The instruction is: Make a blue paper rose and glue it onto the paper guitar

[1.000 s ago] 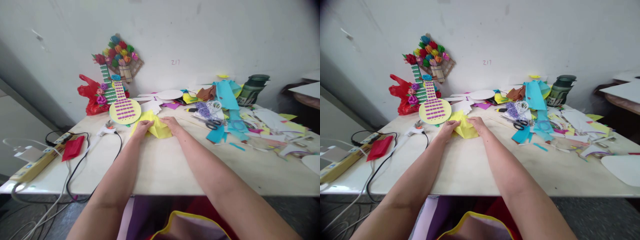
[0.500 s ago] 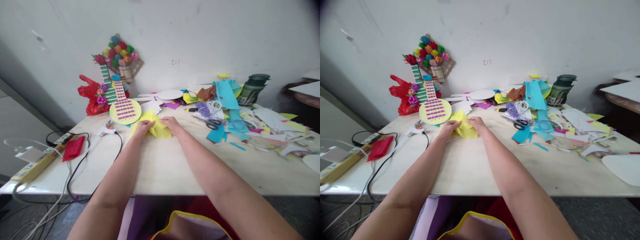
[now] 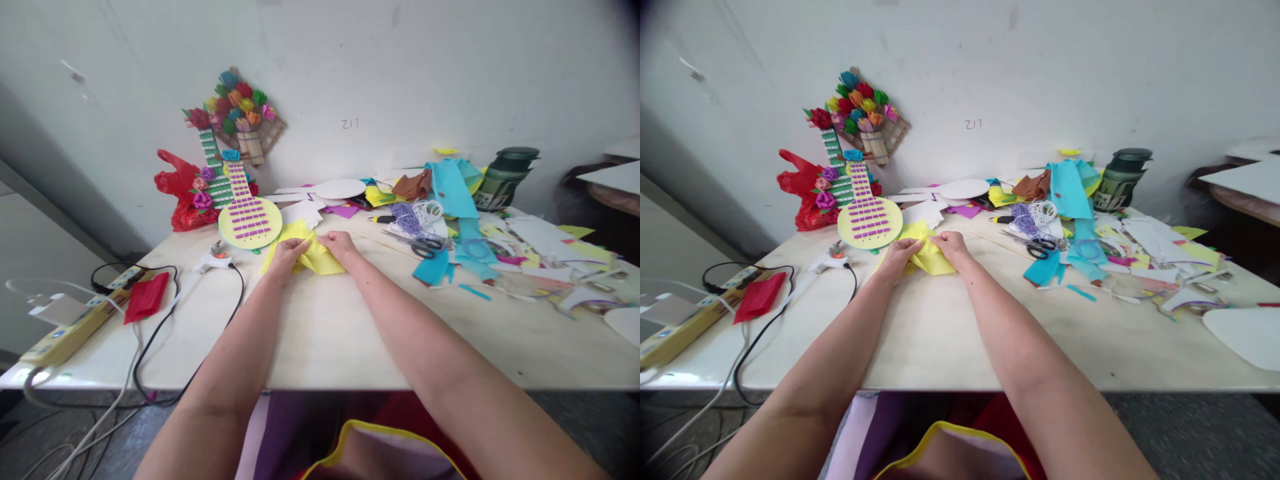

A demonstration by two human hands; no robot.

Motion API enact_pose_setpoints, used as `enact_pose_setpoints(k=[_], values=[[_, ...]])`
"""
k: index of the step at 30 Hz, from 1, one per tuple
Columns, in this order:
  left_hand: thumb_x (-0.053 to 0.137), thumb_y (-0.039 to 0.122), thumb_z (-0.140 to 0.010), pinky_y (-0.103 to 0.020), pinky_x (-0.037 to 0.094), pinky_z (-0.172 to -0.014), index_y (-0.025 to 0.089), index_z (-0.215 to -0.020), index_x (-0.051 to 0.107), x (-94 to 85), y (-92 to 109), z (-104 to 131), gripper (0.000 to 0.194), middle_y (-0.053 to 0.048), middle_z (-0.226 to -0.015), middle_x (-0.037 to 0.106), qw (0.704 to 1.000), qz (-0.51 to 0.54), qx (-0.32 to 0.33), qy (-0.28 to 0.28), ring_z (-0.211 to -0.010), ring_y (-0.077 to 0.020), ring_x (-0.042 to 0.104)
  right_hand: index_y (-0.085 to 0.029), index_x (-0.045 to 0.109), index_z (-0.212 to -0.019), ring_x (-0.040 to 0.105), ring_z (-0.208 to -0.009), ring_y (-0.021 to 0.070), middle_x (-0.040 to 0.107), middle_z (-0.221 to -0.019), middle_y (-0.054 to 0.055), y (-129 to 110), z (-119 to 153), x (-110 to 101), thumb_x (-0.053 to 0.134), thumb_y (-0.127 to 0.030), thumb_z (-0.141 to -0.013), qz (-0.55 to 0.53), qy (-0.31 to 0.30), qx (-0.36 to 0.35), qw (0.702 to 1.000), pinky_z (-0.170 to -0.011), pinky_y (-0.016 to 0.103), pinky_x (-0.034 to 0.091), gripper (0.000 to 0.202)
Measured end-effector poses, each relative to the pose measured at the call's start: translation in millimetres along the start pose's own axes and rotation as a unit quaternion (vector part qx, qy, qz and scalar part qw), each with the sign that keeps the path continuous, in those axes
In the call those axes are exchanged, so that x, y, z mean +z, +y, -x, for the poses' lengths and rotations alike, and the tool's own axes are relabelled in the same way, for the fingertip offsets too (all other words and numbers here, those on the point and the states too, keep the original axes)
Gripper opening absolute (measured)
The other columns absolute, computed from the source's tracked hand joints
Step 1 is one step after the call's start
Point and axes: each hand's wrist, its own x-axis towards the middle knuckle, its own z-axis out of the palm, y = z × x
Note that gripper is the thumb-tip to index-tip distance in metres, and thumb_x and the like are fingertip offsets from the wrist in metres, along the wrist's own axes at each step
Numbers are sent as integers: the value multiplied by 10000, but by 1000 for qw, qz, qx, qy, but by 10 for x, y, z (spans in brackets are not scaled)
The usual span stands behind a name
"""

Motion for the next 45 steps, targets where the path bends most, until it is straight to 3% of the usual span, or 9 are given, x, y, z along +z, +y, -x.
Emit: enact_pose_setpoints(k=[5,13,23,31,37,45], values=[[670,484,-618,-202,327,-442,153,-663,551,-3,-10,-8,355,28,-537,524,999,-32,14,16,-449,-73,446,-172,545,-600,396,-508,93,453,-506,-54,1,-32,27,591,-410,-655,79,10,-47,996,-491,222,313,248],[574,586,-670,-216,280,-430,168,-580,500,27,12,5,434,26,-488,457,993,-89,49,57,-466,-87,426,-179,535,-592,367,-501,94,427,-510,-52,96,-72,30,565,-448,-669,97,0,-70,993,-489,223,290,281],[609,531,-662,-210,243,-437,161,-562,477,8,-9,-61,405,49,-481,392,984,-123,68,108,-455,-65,339,-197,404,-512,350,-516,100,382,-496,-43,6,-25,79,534,-448,-677,126,-12,-96,987,-483,225,265,327],[645,521,-633,-209,317,-468,146,-667,573,-11,-33,-65,383,20,-548,515,997,-51,25,52,-488,-85,436,-189,436,-549,380,-539,106,421,-525,-37,10,-37,65,528,-446,-678,135,-10,-92,987,-496,226,286,302],[654,510,-629,-203,307,-451,144,-638,558,14,-27,-67,378,26,-526,499,994,-50,53,77,-467,-75,420,-182,452,-565,387,-537,105,417,-530,-39,44,-50,59,528,-469,-670,128,-11,-86,988,-496,228,292,315],[680,494,-597,-200,307,-453,136,-665,582,25,-12,-51,377,29,-526,499,996,-53,29,69,-473,-77,439,-184,432,-556,379,-532,101,406,-526,-42,25,-39,73,519,-444,-672,134,-6,-81,988,-490,227,283,298]])
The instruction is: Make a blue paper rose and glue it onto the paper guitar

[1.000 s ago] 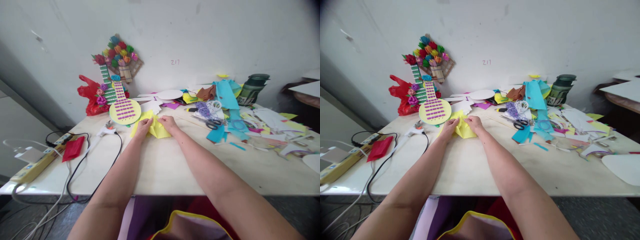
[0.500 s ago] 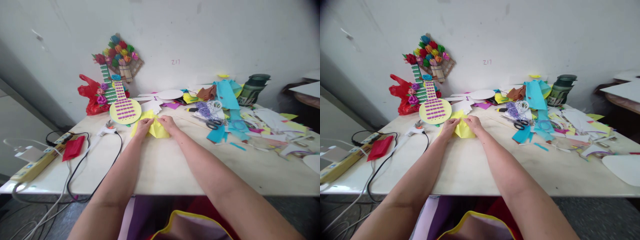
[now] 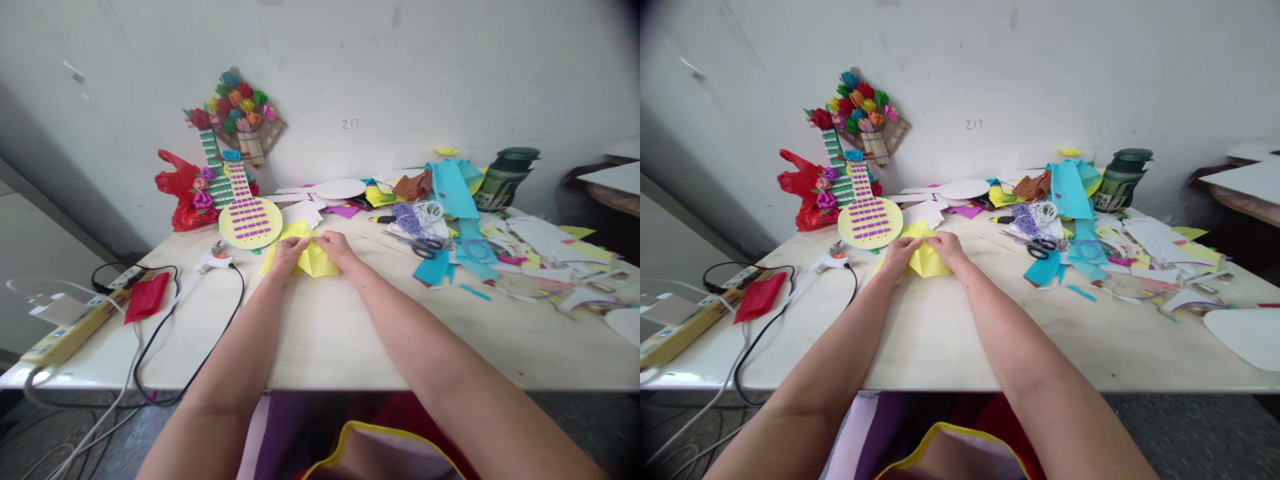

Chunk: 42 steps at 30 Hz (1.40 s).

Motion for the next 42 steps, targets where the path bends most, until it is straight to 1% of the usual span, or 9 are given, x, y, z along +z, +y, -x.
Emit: enact_pose_setpoints(k=[4,7,11,15,20,24,27,35,42], values=[[691,468,-587,-197,210,-407,149,-573,508,-22,9,25,368,57,-454,392,1000,-24,-13,-3,-412,-54,356,-181,452,-567,389,-542,104,421,-534,-39,-19,3,-9,514,-432,-686,15,-3,-3,1000,-497,228,285,285],[700,441,-581,-200,193,-404,154,-556,490,-21,30,41,357,59,-446,378,1000,-13,-17,-3,-410,-55,357,-187,426,-556,373,-533,103,398,-517,-42,-23,5,-18,491,-466,-714,27,-12,-16,999,-492,230,270,327],[704,442,-573,-203,209,-403,156,-560,495,-7,39,49,355,52,-454,403,1000,2,-20,-6,-416,-63,386,-196,391,-561,356,-524,104,374,-502,-44,-33,13,-30,447,-518,-755,52,-16,-25,998,-494,234,254,380],[703,448,-572,-200,229,-396,156,-575,501,-17,13,38,355,47,-470,437,1000,6,-21,-7,-408,-64,396,-197,397,-575,368,-544,112,389,-514,-36,-53,31,-42,400,-500,-782,58,-19,-25,998,-511,238,265,366],[699,451,-583,-196,258,-386,159,-618,532,-34,-16,27,338,41,-488,467,999,5,-30,-24,-396,-64,399,-200,361,-551,355,-537,108,368,-515,-44,-52,40,-39,443,-424,-742,45,-12,-34,998,-507,236,265,305],[643,520,-633,-205,263,-378,159,-586,537,-13,19,52,379,28,-447,445,999,-7,-38,-21,-402,-85,422,-197,402,-568,382,-548,113,404,-531,-40,-44,38,-30,447,-419,-726,31,-13,-15,999,-508,236,275,277],[602,553,-661,-209,277,-381,158,-577,542,1,59,78,408,19,-438,451,999,-14,-40,-24,-420,-99,443,-195,407,-573,379,-554,113,404,-533,-42,-43,39,-32,454,-430,-717,27,-18,-15,999,-513,235,279,279],[636,508,-634,-209,295,-413,150,-571,557,-8,84,82,372,16,-468,481,999,-11,-31,-32,-455,-99,449,-197,375,-548,338,-545,104,344,-513,-52,-41,39,-41,480,-443,-696,8,-19,-18,1000,-510,233,266,306],[659,492,-611,-214,279,-422,146,-540,554,-6,98,99,368,12,-460,464,1000,-6,-5,-24,-477,-105,455,-196,391,-555,338,-548,106,343,-515,-51,-14,26,-39,467,-433,-713,10,-15,-16,1000,-520,235,265,294]])
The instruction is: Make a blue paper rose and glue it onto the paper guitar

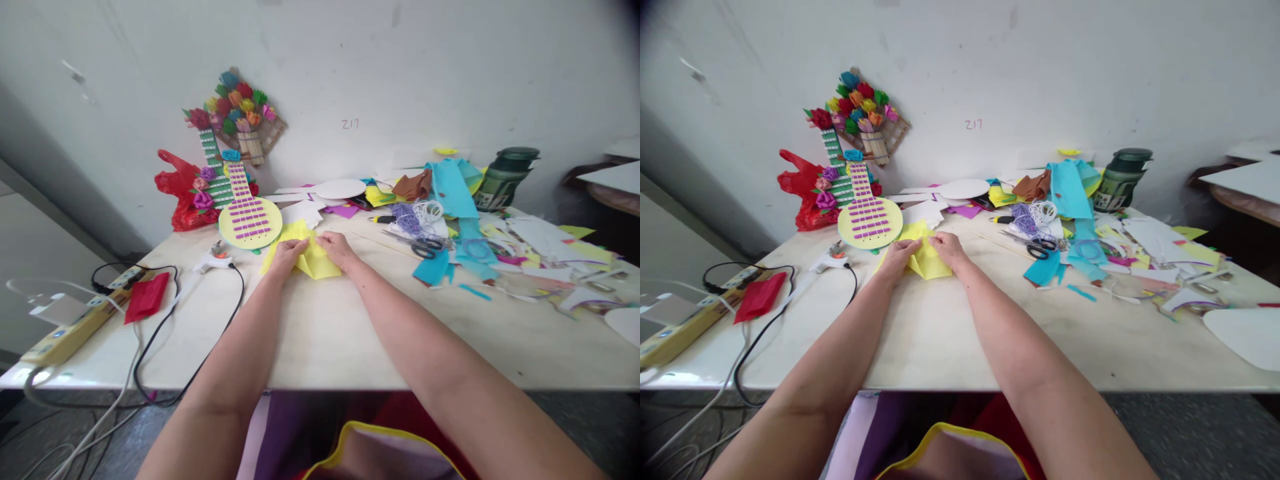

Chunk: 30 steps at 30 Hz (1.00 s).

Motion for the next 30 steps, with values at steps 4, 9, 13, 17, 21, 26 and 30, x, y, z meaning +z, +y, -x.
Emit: enact_pose_setpoints(k=[4,9,13,17,21,26,30], values=[[671,494,-599,-210,266,-416,149,-542,541,1,-27,-14,373,19,-456,450,1000,0,4,3,-460,-94,435,-200,376,-550,347,-555,113,358,-515,-46,13,-14,1,449,-407,-728,35,1,-10,999,-527,236,269,282],[674,481,-597,-200,250,-412,152,-563,508,-21,-99,-49,370,35,-480,432,1000,-11,4,-12,-437,-70,388,-203,385,-554,363,-574,124,371,-534,-34,-8,-18,21,442,-361,-746,99,5,-18,995,-549,239,284,256],[686,459,-584,-192,242,-409,158,-564,477,-37,-119,-61,367,52,-479,409,1000,-11,7,-11,-421,-57,360,-203,394,-568,372,-580,125,381,-550,-31,-27,-9,25,433,-366,-768,121,-1,-28,992,-559,240,284,261],[681,461,-583,-195,267,-415,155,-581,503,-34,-111,-67,354,43,-492,449,1000,1,-7,-8,-432,-69,405,-204,383,-573,367,-567,120,392,-550,-31,-30,4,-16,396,-437,-793,97,-17,-32,995,-539,236,278,321],[680,458,-584,-198,282,-419,153,-597,528,-32,-116,-78,342,36,-502,474,1000,1,0,5,-437,-74,421,-198,388,-563,372,-545,110,375,-522,-39,-7,19,-59,441,-473,-752,36,-53,-10,998,-505,228,273,338],[679,458,-585,-197,279,-418,151,-593,535,-33,-122,-84,339,33,-497,481,1000,-5,0,29,-437,-74,422,-184,410,-551,357,-498,87,373,-500,-57,12,12,-33,556,-467,-662,-27,-49,32,998,-475,220,277,337],[684,462,-589,-196,252,-406,155,-578,502,-38,-123,-87,357,43,-475,452,999,6,11,32,-418,-63,388,-181,422,-558,379,-488,86,406,-503,-51,-9,0,-22,601,-482,-632,-68,-42,56,995,-467,221,293,358]])
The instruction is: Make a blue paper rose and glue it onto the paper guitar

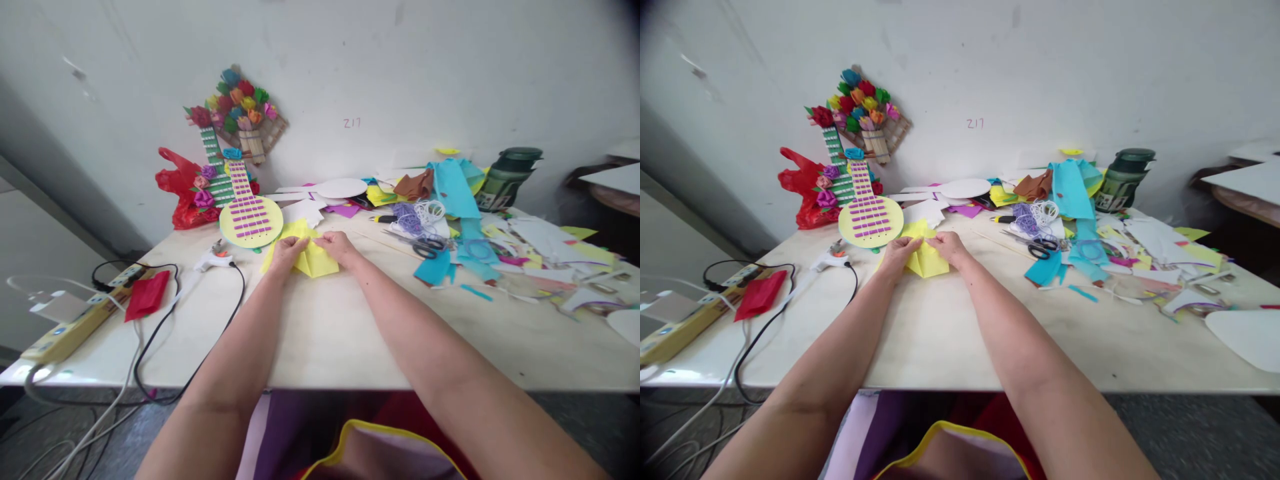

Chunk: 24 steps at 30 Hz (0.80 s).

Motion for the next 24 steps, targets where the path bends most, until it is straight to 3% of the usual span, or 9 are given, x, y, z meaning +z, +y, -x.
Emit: enact_pose_setpoints(k=[5,9,16,24], values=[[671,467,-607,-195,253,-414,151,-592,520,-4,8,-11,351,39,-479,454,1000,0,4,25,-432,-68,407,-162,497,-640,466,-536,111,516,-575,-8,-15,25,-68,562,-513,-664,-107,-29,38,993,-503,235,359,357],[669,460,-606,-195,258,-422,151,-584,520,1,26,-9,344,46,-463,438,999,2,0,44,-439,-70,415,-172,444,-566,405,-491,86,439,-507,-45,-7,33,-94,619,-453,-605,-73,-10,32,997,-470,219,320,333],[670,456,-606,-196,256,-424,150,-572,511,4,52,6,346,43,-455,433,999,-6,2,43,-451,-75,425,-178,410,-505,364,-481,75,381,-482,-57,10,-14,-69,607,-404,-628,12,22,6,1000,-458,216,288,324],[653,482,-626,-193,269,-419,149,-620,513,-6,17,-5,361,43,-492,449,1000,-2,6,16,-434,-68,411,-159,527,-614,490,-514,118,545,-553,-5,-29,48,-94,650,-401,-638,-119,-46,82,989,-487,239,374,272]])
